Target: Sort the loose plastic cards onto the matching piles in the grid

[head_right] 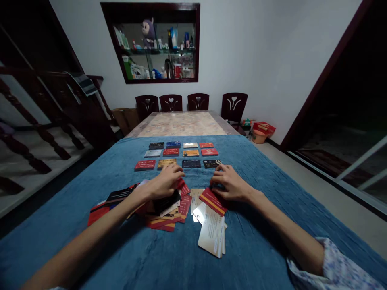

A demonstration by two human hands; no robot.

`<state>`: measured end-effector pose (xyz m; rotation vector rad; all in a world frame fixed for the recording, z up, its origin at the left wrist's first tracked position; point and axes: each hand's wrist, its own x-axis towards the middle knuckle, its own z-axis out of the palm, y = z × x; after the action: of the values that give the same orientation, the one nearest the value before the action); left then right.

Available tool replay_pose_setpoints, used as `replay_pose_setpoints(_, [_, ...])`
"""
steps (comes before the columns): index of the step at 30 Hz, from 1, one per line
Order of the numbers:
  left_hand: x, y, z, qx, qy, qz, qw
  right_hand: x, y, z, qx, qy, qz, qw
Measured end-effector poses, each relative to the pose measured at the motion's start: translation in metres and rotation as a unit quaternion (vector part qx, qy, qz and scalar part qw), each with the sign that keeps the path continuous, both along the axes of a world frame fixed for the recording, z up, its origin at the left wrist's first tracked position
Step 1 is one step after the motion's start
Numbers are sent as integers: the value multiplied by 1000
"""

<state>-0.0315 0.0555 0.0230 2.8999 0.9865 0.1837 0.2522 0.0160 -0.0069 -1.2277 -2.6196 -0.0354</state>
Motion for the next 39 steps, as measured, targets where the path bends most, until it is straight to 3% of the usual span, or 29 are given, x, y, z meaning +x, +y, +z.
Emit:
replay_pose_setpoints(6, [49,-36,5,-24,67,-59,996,11,-6,-12,-6,36,25,999])
replay_pose_setpoints(11, [71,-44,-5,-12,80,-103,991,14,-7,-19,-4,43,33,999])
replay_pose_setpoints(15, [71,-42,-14,7,78,-106,991,15,-7,-19,7,43,29,999])
replay_pose_setpoints(23, [68,-41,-16,52,81,-61,993,14,-9,-20,26,59,15,998])
replay_pose_setpoints(32, [71,-42,-16,37,85,-65,994,12,-11,-18,-19,83,29,996])
replay_pose_setpoints(39, [77,-52,-22,57,19,-20,998,9,-13,-15,-30,87,6,996])
